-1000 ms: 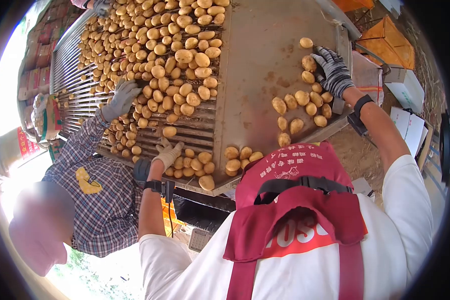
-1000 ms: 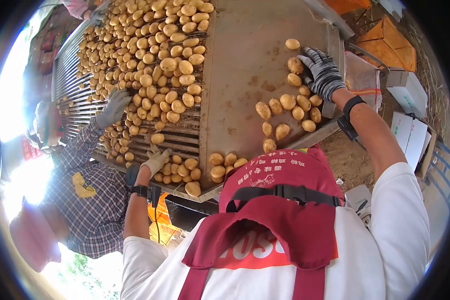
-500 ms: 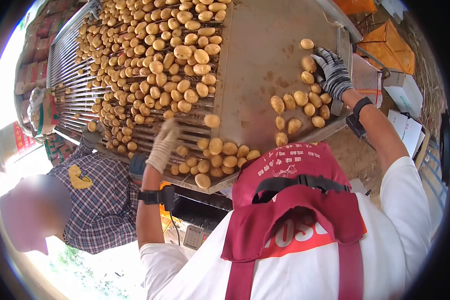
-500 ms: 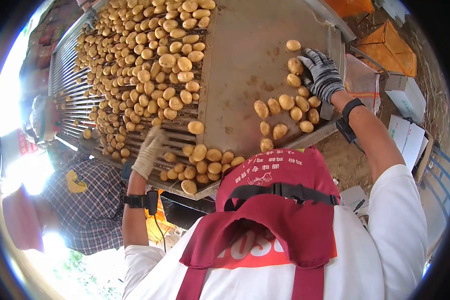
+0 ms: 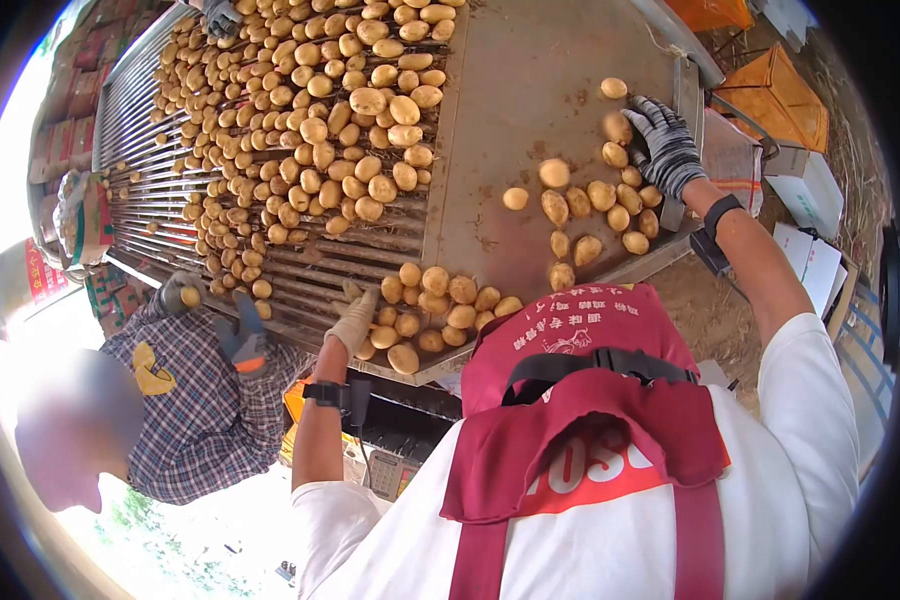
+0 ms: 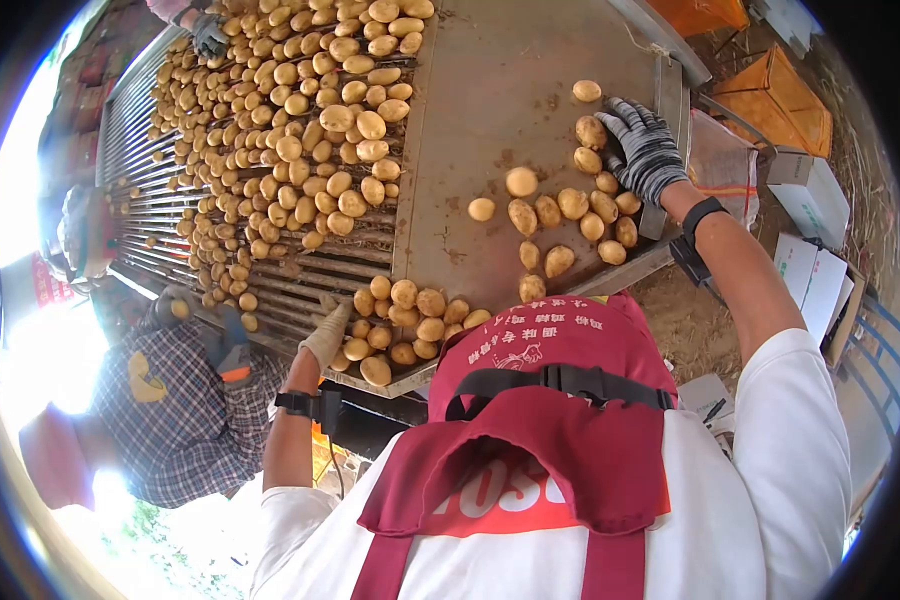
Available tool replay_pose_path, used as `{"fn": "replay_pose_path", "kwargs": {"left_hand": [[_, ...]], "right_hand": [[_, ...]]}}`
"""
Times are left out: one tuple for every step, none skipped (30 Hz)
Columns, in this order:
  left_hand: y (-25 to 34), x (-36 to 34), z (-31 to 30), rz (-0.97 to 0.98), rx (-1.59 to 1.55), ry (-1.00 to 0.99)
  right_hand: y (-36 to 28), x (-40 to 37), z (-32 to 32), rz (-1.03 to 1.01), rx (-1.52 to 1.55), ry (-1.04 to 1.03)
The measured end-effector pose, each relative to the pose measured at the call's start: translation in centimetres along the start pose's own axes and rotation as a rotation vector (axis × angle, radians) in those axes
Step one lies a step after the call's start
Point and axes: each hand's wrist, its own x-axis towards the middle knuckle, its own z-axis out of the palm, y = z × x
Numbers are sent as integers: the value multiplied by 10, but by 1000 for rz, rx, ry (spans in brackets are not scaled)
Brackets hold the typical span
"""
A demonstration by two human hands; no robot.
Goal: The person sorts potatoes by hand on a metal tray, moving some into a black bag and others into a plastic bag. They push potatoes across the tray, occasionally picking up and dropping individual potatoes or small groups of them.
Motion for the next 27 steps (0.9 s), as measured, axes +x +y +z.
{"fn": "replay_pose_path", "kwargs": {"left_hand": [[1,1,2,-45,-293,-183],[2,2,6,-42,-291,-187],[27,-23,25,-20,-261,-182],[40,-37,35,-2,-233,-174],[17,-7,21,79,-254,-330],[26,-12,27,74,-258,-327],[47,-25,41,39,-259,-300],[65,-42,59,4,-260,-277],[71,-50,74,54,-220,-236],[78,-58,89,102,-178,-193],[80,-56,103,230,-66,-250],[81,-55,117,356,48,-305],[90,-64,136,294,-10,-338],[108,-80,155,238,-66,-373],[118,-92,167,263,-93,-419],[128,-104,180,286,-121,-466],[129,-105,190,412,-170,-493],[130,-107,195,539,-221,-517],[136,-123,193,550,-369,-481],[130,-121,188,545,-369,-483],[121,-112,180,733,-200,-246],[111,-103,169,831,-112,-133],[101,-95,158,917,-22,-6],[87,-89,144,746,65,28],[81,-91,144,661,107,44],[75,-93,143,576,151,57],[76,-98,151,467,395,144]], "right_hand": [[1,0,0,-1,-4,-2],[1,1,-1,3,-7,0],[1,1,-1,12,2,0],[-1,0,0,18,14,-3],[2,0,1,-6,32,9],[1,1,2,-11,35,5],[2,1,3,-12,20,9],[3,1,3,-12,1,10],[3,0,2,-13,-4,8],[2,2,0,-5,4,-1],[1,2,0,3,15,-11],[0,2,1,4,15,-11],[1,2,3,1,12,-18],[3,2,3,2,4,-20],[4,3,2,11,-1,-18],[1,3,0,21,15,-24],[0,3,-1,27,34,-37],[0,1,-2,31,31,-46],[0,1,-1,24,30,-47],[1,1,-1,16,30,-46],[6,2,3,-8,21,-43],[6,2,3,-4,17,-38],[4,3,1,6,10,-48],[2,3,0,17,6,-64],[2,3,-1,13,14,-62],[2,3,-2,17,13,-65],[1,2,-3,18,18,-63]]}}
